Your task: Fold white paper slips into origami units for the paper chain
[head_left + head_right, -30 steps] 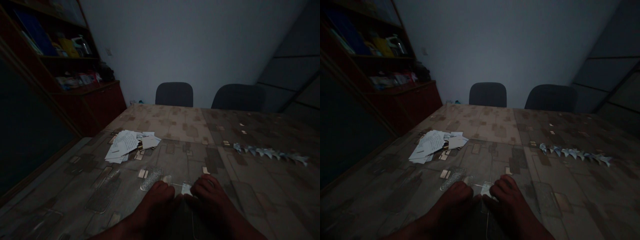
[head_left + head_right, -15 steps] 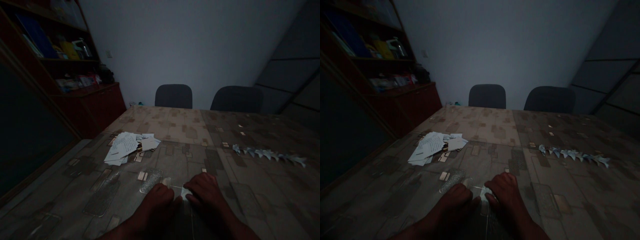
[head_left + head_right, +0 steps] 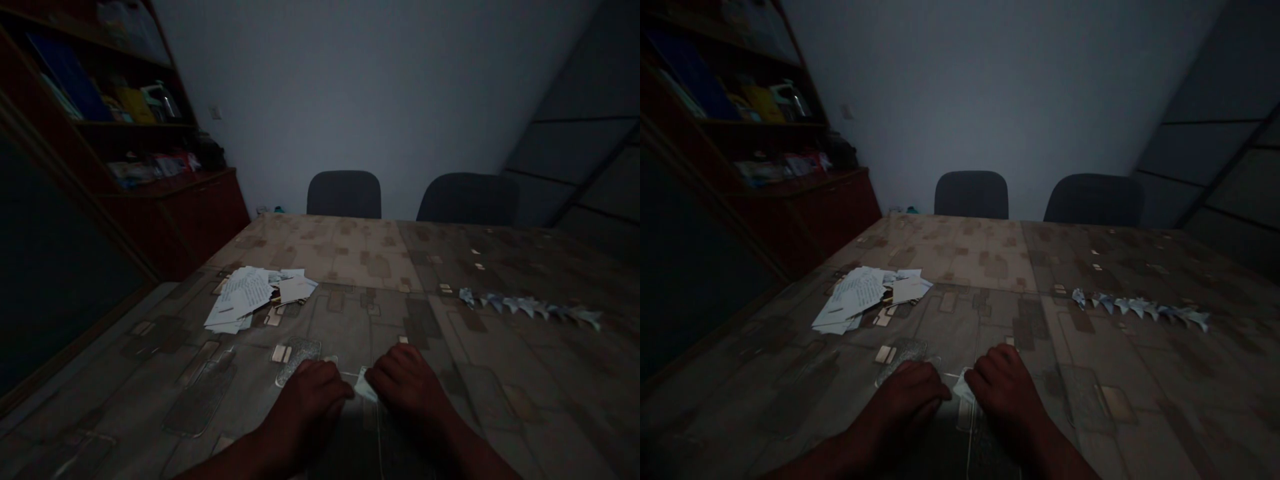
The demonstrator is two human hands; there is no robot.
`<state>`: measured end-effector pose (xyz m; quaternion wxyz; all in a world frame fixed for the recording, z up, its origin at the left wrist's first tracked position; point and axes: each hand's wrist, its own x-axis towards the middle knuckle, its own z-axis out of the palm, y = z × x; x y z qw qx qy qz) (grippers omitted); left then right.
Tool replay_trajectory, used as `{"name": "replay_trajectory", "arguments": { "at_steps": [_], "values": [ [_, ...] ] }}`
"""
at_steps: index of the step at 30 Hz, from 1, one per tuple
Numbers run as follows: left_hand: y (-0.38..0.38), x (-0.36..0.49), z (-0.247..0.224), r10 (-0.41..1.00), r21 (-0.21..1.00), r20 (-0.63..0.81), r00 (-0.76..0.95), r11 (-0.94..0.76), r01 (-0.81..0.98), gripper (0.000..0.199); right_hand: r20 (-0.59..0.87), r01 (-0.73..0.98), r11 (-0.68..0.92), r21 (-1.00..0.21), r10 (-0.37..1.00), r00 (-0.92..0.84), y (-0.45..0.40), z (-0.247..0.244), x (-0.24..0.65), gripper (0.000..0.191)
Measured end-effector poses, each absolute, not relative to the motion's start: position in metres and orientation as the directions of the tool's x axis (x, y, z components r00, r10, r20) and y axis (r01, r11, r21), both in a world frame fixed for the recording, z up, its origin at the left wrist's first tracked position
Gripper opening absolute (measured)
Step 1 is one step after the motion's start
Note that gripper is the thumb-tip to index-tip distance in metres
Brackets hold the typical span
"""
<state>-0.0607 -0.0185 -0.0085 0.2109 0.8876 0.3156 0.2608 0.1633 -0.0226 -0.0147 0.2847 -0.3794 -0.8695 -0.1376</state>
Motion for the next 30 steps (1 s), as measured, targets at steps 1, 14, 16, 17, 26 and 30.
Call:
{"name": "replay_trajectory", "arguments": {
  "at_steps": [1, 14, 16, 17, 26, 30],
  "values": [
    [-0.018, -0.06, -0.005, 0.698, 0.59, 0.301, 0.65, -0.672, 0.448, 0.018, 0.611, 0.739, 0.674, 0.022, 0.576, -0.543, -0.023, -0.012, 0.163, 0.022],
    [-0.008, -0.032, 0.017, 0.85, 0.964, -0.233, 0.472, 0.138, 0.228, 0.039, 0.693, 0.753, 0.654, 0.07, 0.511, -0.509, -0.042, 0.014, 0.164, 0.019],
    [-0.009, -0.029, 0.017, 0.855, 0.955, -0.278, 0.438, 0.198, 0.221, 0.034, 0.7, 0.747, 0.662, 0.055, 0.508, -0.501, -0.042, 0.014, 0.164, 0.02],
    [-0.009, -0.029, 0.017, 0.86, 0.951, -0.29, 0.421, 0.209, 0.228, 0.031, 0.699, 0.745, 0.667, 0.027, 0.52, -0.491, -0.042, 0.014, 0.163, 0.018],
    [-0.015, -0.041, 0.013, 0.852, 0.761, 0.226, 0.473, -0.457, 0.46, 0.017, 0.474, 0.647, 0.512, -0.564, 0.843, -0.254, -0.038, 0.011, 0.159, 0.007],
    [-0.015, -0.044, 0.001, 0.77, 0.668, 0.362, 0.525, -0.608, 0.43, 0.017, 0.472, 0.616, 0.536, -0.577, 0.834, -0.285, -0.04, 0.01, 0.155, 0.012]
  ]
}}
